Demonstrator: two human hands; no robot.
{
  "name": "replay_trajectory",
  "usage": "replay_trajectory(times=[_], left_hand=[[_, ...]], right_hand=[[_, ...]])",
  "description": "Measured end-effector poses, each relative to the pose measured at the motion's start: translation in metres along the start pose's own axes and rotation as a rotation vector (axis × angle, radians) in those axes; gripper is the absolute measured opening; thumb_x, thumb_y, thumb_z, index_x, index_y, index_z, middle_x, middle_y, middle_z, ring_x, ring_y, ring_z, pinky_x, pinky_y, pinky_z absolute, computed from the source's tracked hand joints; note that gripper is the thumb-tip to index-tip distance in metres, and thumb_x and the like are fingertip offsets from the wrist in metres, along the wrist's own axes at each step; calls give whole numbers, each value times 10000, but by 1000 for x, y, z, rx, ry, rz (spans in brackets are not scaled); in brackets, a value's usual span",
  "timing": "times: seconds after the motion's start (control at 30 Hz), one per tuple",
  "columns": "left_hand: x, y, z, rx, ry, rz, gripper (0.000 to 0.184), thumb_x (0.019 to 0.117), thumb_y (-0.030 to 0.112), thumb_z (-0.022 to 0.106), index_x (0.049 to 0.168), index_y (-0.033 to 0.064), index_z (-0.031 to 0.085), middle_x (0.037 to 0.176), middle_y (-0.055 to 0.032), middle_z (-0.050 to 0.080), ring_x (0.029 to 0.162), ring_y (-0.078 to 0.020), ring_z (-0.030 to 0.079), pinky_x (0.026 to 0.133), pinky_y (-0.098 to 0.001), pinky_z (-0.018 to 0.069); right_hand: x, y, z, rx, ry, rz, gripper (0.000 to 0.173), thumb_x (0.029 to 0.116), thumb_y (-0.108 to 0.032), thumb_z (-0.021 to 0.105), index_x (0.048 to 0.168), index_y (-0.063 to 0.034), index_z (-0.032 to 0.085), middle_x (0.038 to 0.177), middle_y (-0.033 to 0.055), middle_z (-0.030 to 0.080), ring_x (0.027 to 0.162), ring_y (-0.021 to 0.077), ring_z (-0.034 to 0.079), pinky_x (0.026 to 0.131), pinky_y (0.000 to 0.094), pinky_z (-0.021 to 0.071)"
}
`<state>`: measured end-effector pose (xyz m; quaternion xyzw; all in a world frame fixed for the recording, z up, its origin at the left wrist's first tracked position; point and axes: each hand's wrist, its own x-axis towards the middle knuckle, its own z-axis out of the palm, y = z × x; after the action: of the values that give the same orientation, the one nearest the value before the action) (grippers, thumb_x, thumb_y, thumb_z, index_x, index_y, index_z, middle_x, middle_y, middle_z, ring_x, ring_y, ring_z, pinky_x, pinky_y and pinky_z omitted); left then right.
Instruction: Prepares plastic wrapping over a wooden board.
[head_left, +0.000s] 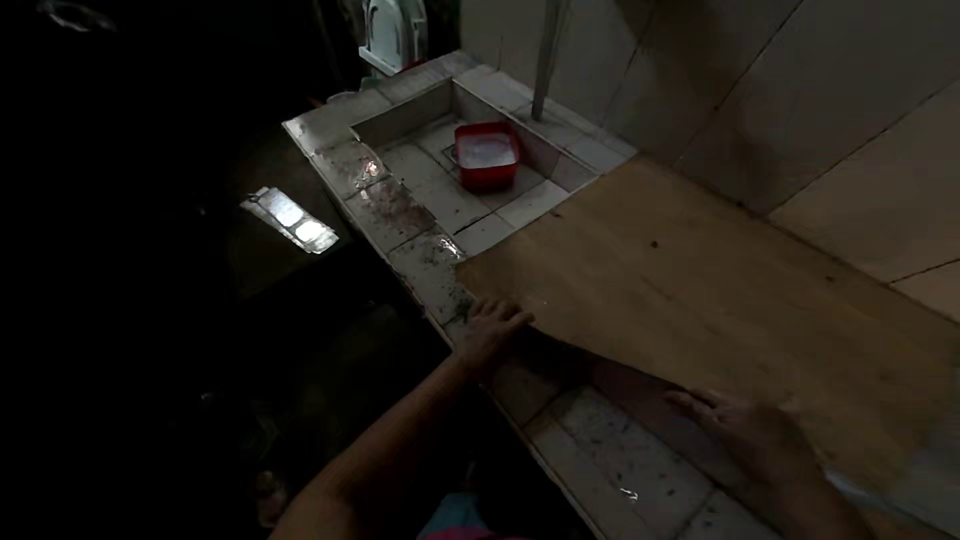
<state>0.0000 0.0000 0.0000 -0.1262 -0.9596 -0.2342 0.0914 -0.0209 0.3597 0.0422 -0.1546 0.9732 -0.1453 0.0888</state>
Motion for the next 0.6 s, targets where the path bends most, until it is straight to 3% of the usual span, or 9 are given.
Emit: replay_trajectory(times=[0.07,0.13,0.23,0.3,0.37,0.47,0.53,0.6], left_hand=[[6,-3,-1,-3,-38,-26,212,995,182,653,1180,108,726,1216,-145,689,1203,-352,619,1064,-580,431],[17,-3,2,2,-109,-7,183,1025,198,604,1127,101,720,1187,-128,692,1176,-336,627,1022,-559,465],[30,0,-1,19,-189,-15,199,1025,178,592,1142,79,720,1186,-136,700,1185,-344,627,1020,-561,463],[32,7,-4,37,-243,-78,217,1020,178,604,1189,94,709,1229,-143,684,1224,-348,607,1061,-568,439],[36,12,-5,66,-266,-112,239,1010,193,621,1220,110,700,1250,-142,675,1242,-347,594,1072,-569,431],[40,12,-4,76,-276,-118,251,1016,279,615,1192,132,715,1221,-110,686,1220,-309,606,1067,-544,433],[38,9,-6,51,-295,-96,238,1023,263,597,1174,126,718,1229,-103,682,1233,-297,597,1086,-544,417],[31,0,-7,17,-287,-47,213,1022,217,594,1156,114,723,1214,-115,684,1215,-307,608,1072,-546,433]], right_hand=[[-7,-2,7,-56,76,-46,332,1003,-335,679,977,-16,770,827,214,727,776,433,716,688,678,529],[-15,-5,12,-126,127,-51,388,1010,-376,661,1045,-7,774,864,237,739,799,458,727,695,685,540],[-22,-39,6,-240,110,129,442,1042,-401,605,1248,-24,706,1132,297,706,1055,513,679,856,701,513],[-22,-68,2,-253,116,136,371,1053,-239,599,1324,9,649,1276,306,648,1186,513,621,977,684,473],[-19,-98,10,-233,101,104,321,1011,-61,600,1317,27,639,1284,298,638,1205,506,597,1016,665,435],[-15,-139,29,-212,40,97,396,1017,-87,577,1410,-43,595,1359,238,623,1281,444,569,1071,617,410],[-9,-147,54,-199,168,22,346,1002,-107,621,1341,-47,653,1227,230,688,1165,439,645,960,601,506],[1,-144,76,-199,349,-58,237,972,-184,707,1154,-33,726,1040,211,722,987,418,711,788,559,585]])
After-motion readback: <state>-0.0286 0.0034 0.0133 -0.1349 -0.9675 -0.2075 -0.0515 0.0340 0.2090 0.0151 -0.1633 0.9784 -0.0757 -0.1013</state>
